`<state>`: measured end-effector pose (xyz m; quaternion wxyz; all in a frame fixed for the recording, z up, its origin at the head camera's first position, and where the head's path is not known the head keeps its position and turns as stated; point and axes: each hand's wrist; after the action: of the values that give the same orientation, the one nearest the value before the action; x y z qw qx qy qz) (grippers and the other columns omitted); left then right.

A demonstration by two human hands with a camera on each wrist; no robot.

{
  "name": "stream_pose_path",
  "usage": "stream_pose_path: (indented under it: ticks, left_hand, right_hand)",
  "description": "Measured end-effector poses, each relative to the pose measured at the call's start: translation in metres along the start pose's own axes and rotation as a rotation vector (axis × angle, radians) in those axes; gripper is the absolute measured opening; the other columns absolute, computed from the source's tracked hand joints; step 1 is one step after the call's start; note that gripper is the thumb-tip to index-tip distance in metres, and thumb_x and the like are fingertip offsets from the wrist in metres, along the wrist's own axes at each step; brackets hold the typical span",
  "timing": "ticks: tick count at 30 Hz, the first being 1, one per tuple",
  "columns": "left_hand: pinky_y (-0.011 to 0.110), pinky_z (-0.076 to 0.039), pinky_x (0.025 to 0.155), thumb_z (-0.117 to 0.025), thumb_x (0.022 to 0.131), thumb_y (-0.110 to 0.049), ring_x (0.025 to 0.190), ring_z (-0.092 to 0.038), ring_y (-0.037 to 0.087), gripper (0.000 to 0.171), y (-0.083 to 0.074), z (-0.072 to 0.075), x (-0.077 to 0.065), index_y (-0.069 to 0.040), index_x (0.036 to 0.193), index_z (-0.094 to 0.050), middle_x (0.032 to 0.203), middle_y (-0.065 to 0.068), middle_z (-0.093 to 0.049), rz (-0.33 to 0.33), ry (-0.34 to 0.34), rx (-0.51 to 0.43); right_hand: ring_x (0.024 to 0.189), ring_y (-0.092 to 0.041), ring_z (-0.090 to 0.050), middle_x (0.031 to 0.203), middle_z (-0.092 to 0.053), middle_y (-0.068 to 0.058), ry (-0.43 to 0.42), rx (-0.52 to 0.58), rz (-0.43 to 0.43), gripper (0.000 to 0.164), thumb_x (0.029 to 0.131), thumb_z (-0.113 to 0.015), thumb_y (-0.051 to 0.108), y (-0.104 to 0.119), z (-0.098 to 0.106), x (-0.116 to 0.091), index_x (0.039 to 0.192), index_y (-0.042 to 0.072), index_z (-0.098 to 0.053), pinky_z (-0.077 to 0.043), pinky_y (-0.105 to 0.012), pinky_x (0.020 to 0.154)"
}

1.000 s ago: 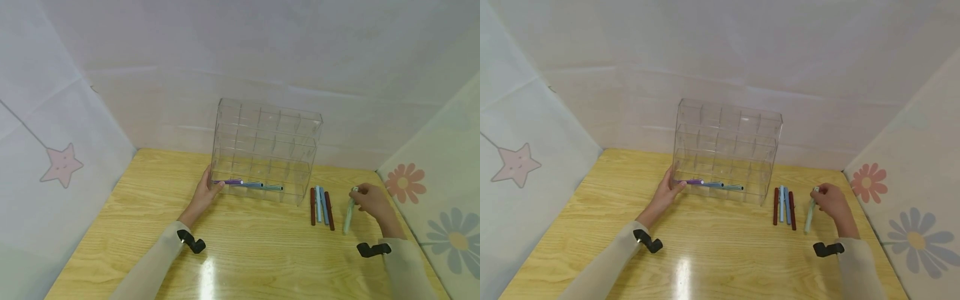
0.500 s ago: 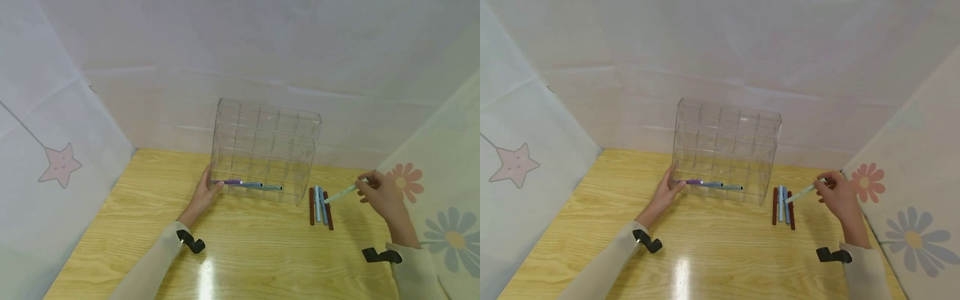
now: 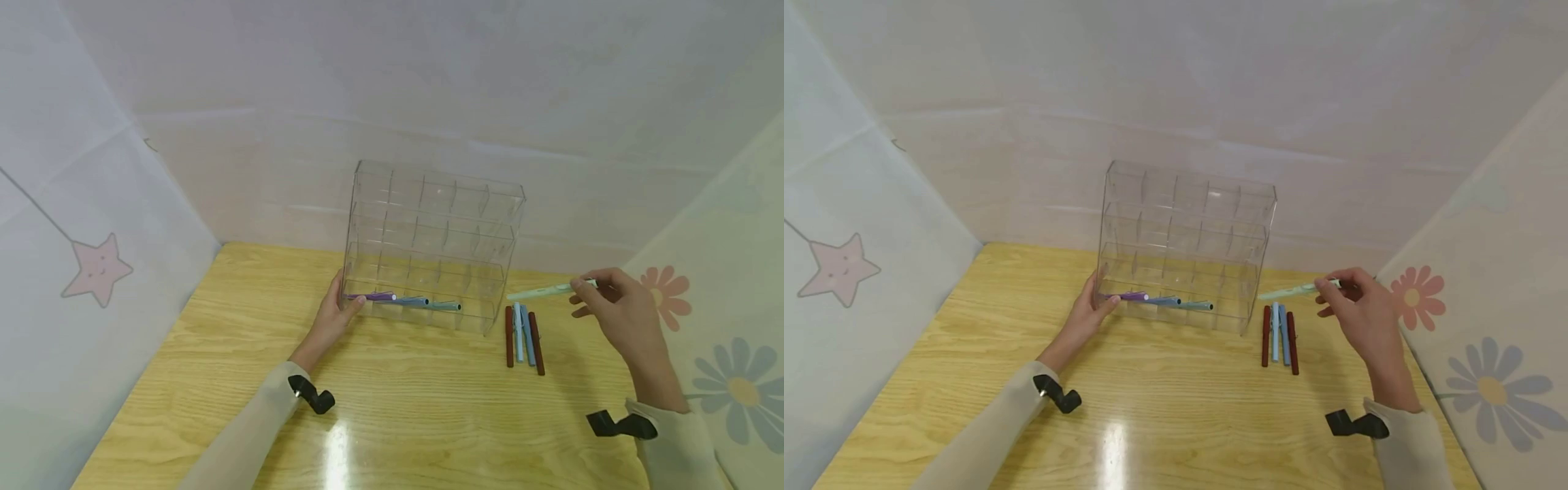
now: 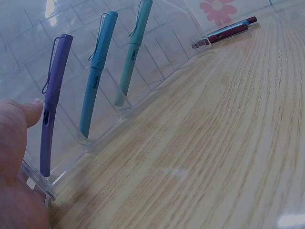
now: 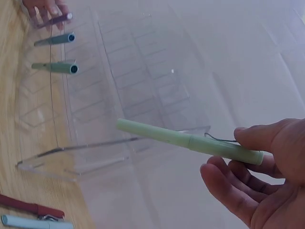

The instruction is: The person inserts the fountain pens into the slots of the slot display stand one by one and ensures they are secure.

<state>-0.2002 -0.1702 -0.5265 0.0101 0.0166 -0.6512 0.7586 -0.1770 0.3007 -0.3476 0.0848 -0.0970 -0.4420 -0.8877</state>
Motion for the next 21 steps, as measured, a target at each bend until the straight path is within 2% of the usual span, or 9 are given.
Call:
stream_pose_path:
  ticks: [5,8,12,15,21]
  left_hand:
    - [0.057,-0.011,0.138,-0.064,0.109,-0.034,0.169,-0.008,0.037,0.089,-0.001,0.000,0.000,-0.022,0.174,-0.005,0.182,0.011,-0.006,0.004,-0.003,0.013]
    - [0.056,-0.010,0.138,-0.064,0.109,-0.034,0.169,-0.007,0.037,0.089,-0.002,0.001,0.000,-0.022,0.174,-0.005,0.182,0.010,-0.006,0.008,-0.004,0.020]
    - [0.055,-0.010,0.139,-0.064,0.108,-0.034,0.170,-0.006,0.035,0.089,-0.001,0.001,0.000,-0.022,0.174,-0.005,0.182,0.009,-0.006,0.012,-0.001,0.014]
    - [0.057,-0.010,0.138,-0.064,0.109,-0.035,0.169,-0.006,0.037,0.089,0.000,0.001,-0.001,-0.021,0.174,-0.004,0.182,0.011,-0.006,0.010,0.007,0.018]
    - [0.056,-0.011,0.138,-0.064,0.109,-0.035,0.169,-0.007,0.037,0.089,0.001,0.001,0.000,-0.020,0.174,-0.005,0.182,0.011,-0.007,0.000,0.005,0.019]
  right_hand:
    - [0.082,-0.002,-0.078,0.098,-0.076,0.012,0.053,0.267,0.046,0.013,0.106,-0.066,0.013,0.007,-0.010,0.003,0.117,0.007,-0.068,-0.065,-0.021,0.075]
    - [0.084,-0.006,-0.079,0.099,-0.074,0.006,0.074,0.353,0.073,0.013,0.106,-0.066,0.009,0.010,-0.019,0.004,0.116,0.002,-0.067,-0.065,-0.021,0.078]
    - [0.083,-0.008,-0.079,0.099,-0.075,0.005,0.039,0.324,0.097,0.017,0.105,-0.067,0.010,0.013,-0.033,0.004,0.116,-0.003,-0.065,-0.066,-0.023,0.078]
    - [0.081,-0.009,-0.079,0.098,-0.076,0.005,0.016,0.298,0.112,0.018,0.106,-0.066,0.011,0.015,-0.043,0.005,0.116,-0.003,-0.063,-0.066,-0.024,0.078]
    - [0.082,-0.003,-0.076,0.101,-0.070,0.006,0.016,0.166,0.142,0.025,0.108,-0.064,0.014,0.017,-0.062,0.008,0.126,-0.002,-0.058,-0.065,-0.021,0.074]
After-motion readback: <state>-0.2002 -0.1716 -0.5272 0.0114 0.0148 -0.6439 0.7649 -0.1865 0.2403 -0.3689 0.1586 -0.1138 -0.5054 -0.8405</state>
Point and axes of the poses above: each hand's wrist, its own x-axis towards the middle knuckle, its own z-axis out of the back of the hand, y = z × x
